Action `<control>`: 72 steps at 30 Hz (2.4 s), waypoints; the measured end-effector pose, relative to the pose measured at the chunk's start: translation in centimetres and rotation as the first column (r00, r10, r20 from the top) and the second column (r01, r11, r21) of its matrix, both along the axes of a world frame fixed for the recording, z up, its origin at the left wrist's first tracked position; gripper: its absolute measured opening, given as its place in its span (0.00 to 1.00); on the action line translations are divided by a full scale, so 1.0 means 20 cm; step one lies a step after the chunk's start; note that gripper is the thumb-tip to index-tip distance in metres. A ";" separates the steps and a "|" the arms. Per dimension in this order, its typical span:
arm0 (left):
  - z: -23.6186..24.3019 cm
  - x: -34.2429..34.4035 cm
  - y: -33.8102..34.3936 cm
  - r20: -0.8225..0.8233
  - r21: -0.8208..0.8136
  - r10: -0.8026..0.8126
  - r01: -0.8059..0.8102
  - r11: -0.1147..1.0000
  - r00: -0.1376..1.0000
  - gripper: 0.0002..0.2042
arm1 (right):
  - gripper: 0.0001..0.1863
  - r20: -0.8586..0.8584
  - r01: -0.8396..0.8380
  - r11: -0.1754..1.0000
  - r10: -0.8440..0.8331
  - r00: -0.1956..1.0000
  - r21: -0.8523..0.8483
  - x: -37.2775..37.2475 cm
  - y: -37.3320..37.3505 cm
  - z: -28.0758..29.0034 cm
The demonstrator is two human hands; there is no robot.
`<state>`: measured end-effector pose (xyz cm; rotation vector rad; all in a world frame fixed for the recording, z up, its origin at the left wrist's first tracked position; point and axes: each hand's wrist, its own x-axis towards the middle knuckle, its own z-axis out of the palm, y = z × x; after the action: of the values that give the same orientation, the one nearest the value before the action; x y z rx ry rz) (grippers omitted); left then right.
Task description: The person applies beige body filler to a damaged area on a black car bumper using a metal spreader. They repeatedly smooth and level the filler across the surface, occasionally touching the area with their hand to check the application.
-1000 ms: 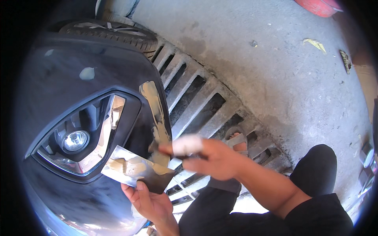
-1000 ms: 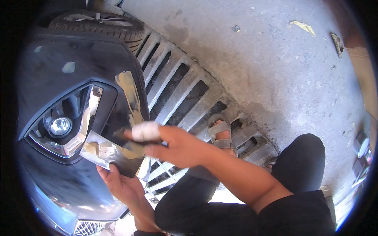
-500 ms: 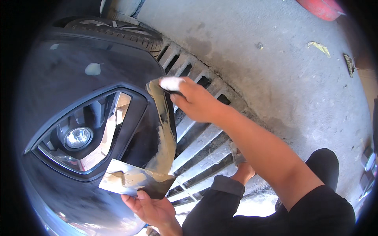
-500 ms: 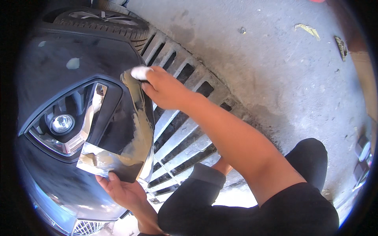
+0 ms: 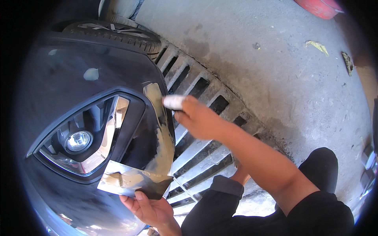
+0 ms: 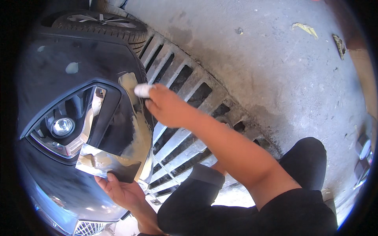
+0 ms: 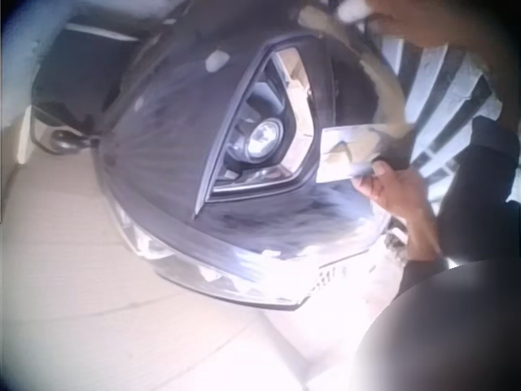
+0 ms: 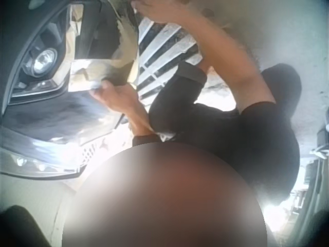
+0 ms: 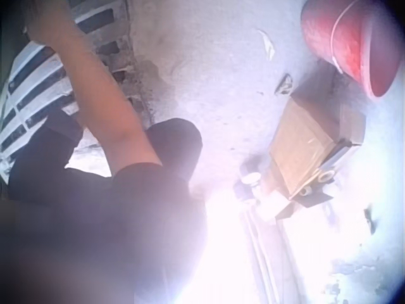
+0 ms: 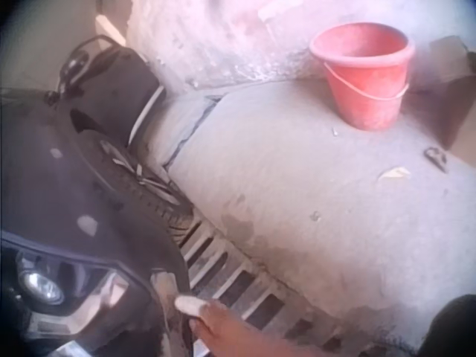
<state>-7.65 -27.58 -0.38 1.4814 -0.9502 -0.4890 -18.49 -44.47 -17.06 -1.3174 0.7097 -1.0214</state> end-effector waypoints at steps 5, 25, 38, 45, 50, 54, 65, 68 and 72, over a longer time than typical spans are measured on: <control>0.00 -0.01 0.02 -0.013 0.005 -0.003 0.003 1.000 1.000 0.26 | 0.22 -0.002 -0.015 1.000 0.015 1.000 -0.002 0.03 -0.22 0.04; -0.01 0.01 0.03 -0.046 0.014 -0.037 0.037 0.999 0.998 0.28 | 0.17 -0.096 -0.076 0.982 0.059 0.994 -0.175 0.01 -0.15 0.09; -0.01 0.00 0.02 -0.031 0.028 -0.029 0.030 0.999 0.999 0.27 | 0.18 -0.045 -0.136 0.989 0.134 0.990 -0.063 0.00 -0.17 0.00; -0.01 0.01 0.03 -0.013 0.041 -0.036 0.037 0.999 0.999 0.28 | 0.21 0.052 -0.041 0.990 0.048 0.998 -0.134 -0.03 -0.36 -0.06; -0.02 0.02 0.04 -0.005 0.038 -0.018 0.018 0.999 1.000 0.28 | 0.22 0.016 -0.083 0.988 0.086 0.996 -0.133 0.03 -0.26 -0.04; -0.03 0.02 0.03 0.019 0.036 0.003 -0.003 0.999 1.000 0.28 | 0.22 -0.051 -0.103 0.987 0.098 0.994 -0.124 -0.05 -0.22 -0.05; -0.01 0.00 0.03 0.017 0.060 -0.020 0.019 0.998 1.000 0.28 | 0.23 0.039 -0.136 0.991 0.137 0.990 -0.006 -0.01 -0.14 0.00; -0.01 0.00 0.02 0.011 0.051 0.002 -0.003 0.999 1.000 0.28 | 0.23 0.078 -0.146 0.987 0.141 0.987 0.064 0.01 0.01 -0.03; -0.01 0.00 0.01 0.007 0.036 -0.004 0.004 0.999 1.000 0.28 | 0.24 0.103 0.010 0.998 -0.017 0.995 0.062 0.08 0.19 0.00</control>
<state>-7.69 -27.40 -0.64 1.5148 -0.9541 -0.5070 -16.94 -40.73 -17.06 -1.1999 0.6671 -1.0630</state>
